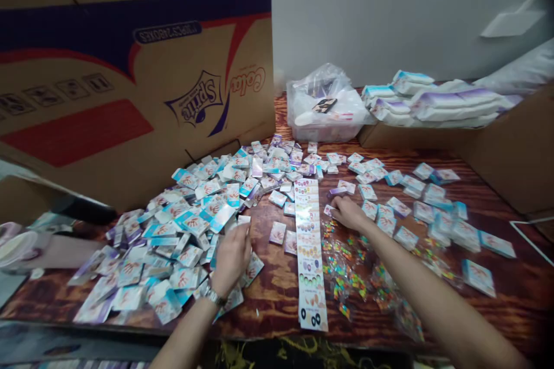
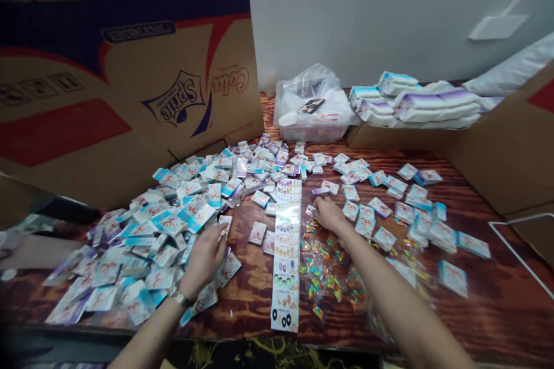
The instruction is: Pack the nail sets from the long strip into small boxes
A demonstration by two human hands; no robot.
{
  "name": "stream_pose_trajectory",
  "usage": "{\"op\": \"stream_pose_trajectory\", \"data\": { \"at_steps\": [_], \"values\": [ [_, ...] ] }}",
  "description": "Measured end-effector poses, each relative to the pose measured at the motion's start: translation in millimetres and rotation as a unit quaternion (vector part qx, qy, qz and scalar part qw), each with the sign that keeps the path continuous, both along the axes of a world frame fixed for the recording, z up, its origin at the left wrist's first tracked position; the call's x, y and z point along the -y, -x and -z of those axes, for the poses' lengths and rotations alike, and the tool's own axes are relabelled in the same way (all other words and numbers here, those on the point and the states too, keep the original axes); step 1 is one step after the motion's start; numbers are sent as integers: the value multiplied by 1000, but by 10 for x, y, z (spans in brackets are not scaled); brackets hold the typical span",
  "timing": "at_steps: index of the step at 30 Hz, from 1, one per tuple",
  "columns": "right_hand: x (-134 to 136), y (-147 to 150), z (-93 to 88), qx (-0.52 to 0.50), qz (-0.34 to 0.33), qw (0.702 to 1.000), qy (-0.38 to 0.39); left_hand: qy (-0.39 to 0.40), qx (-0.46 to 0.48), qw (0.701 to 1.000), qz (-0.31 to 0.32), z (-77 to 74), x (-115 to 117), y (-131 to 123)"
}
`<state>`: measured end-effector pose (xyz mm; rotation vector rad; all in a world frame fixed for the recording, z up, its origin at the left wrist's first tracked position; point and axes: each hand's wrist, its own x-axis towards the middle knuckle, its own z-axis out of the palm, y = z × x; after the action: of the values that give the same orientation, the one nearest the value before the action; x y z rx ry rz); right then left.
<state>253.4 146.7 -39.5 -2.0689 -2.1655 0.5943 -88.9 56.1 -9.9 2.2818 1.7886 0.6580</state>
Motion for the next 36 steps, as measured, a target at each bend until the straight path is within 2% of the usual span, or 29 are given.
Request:
{"op": "stream_pose_trajectory", "data": {
  "at_steps": [2,3,6,9,12,15,17,18,19,20,21,22,23,25,27,29,32,34,36],
  "values": [
    [55,33,-40,9,-5,1000,-15,-31,-47,998,-25,-40,-183,150],
    [85,50,-70,12,-4,1000,-23,-46,-116,991,-42,-76,-273,207],
    [176,82,-190,7,2,999,-52,-38,-237,968,-78,-184,-478,286],
    [264,77,-329,-30,2,995,-94,-15,-247,967,-64,-219,-543,257],
    [371,101,-467,-109,-18,985,-129,-3,-216,975,-51,-230,-517,218],
    [523,244,-613,-220,-43,963,-152,9,-173,984,-47,-317,-481,192],
    [648,412,-725,-281,-59,946,-150,40,-31,997,-56,-412,-455,140],
    [712,510,-783,-301,-67,941,-142,76,113,989,-65,-458,-435,94],
    [774,610,-839,-316,-68,937,-136,124,287,948,-65,-496,-408,33],
    [832,709,-890,-326,-67,934,-131,176,441,878,-55,-523,-373,-39],
    [884,802,-934,-332,-65,932,-131,219,550,804,-47,-537,-333,-119],
    [929,886,-968,-335,-67,930,-134,255,618,743,-40,-540,-287,-201],
    [966,959,-992,-334,-78,929,-141,272,663,696,-37,-534,-240,-279],
    [1023,1069,-1013,-317,-122,924,-174,295,711,637,-39,-509,-150,-412],
    [1062,1131,-1012,-272,-178,919,-223,302,728,614,-41,-487,-78,-501],
    [1089,1156,-1005,-205,-224,914,-269,302,727,616,-40,-480,-26,-553],
    [1103,1144,-992,-121,-274,905,-303,293,702,648,-38,-476,25,-582],
    [1095,1117,-969,-104,-275,904,-310,290,661,691,-29,-462,45,-572],
    [1082,1082,-932,-115,-257,911,-301,289,586,757,-4,-444,50,-530]
  ]
}}
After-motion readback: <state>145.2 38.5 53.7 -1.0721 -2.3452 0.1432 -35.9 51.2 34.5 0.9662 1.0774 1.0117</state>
